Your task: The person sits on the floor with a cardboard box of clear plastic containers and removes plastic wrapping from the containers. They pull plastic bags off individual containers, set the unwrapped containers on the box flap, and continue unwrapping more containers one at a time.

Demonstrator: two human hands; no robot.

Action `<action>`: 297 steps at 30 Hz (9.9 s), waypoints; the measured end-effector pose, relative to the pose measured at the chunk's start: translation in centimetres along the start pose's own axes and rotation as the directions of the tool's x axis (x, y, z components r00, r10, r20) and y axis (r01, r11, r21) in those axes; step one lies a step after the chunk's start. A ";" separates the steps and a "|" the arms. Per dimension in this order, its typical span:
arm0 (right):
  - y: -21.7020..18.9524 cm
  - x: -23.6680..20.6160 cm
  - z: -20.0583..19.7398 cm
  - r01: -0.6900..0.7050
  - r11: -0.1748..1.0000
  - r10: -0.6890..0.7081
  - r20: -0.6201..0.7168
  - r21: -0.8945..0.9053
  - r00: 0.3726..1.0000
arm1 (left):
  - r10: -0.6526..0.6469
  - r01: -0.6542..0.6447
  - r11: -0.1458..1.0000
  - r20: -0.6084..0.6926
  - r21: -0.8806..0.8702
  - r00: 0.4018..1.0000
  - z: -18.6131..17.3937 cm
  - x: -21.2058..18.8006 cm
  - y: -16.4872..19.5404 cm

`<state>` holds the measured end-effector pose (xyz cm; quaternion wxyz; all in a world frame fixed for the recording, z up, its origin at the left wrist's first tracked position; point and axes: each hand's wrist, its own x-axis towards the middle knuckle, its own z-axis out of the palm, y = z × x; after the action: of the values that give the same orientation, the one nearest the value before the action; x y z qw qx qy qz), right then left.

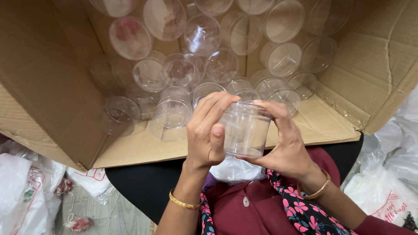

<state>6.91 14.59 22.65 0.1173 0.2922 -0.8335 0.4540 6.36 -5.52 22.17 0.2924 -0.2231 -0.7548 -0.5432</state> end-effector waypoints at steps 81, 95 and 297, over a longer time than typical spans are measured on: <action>6.1 1.7 2.0 -0.156 0.982 0.086 0.475 0.110 0.876 | -0.296 0.364 0.927 0.768 0.089 0.567 -2.7 -1.6 -9.4; 6.1 1.4 2.3 -0.095 0.991 0.035 0.481 0.099 0.876 | -0.298 0.384 0.920 0.767 0.074 0.569 -2.7 -1.9 -9.3; 11.7 -5.9 0.9 -0.534 0.806 0.561 -0.044 0.255 0.827 | -0.639 0.610 0.766 0.337 0.203 0.691 1.8 -5.4 -6.5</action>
<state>4.75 20.97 11.44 -0.0049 0.0237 -0.8152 0.5786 5.65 -5.91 13.58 -0.0564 -0.0448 -0.8473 -0.5262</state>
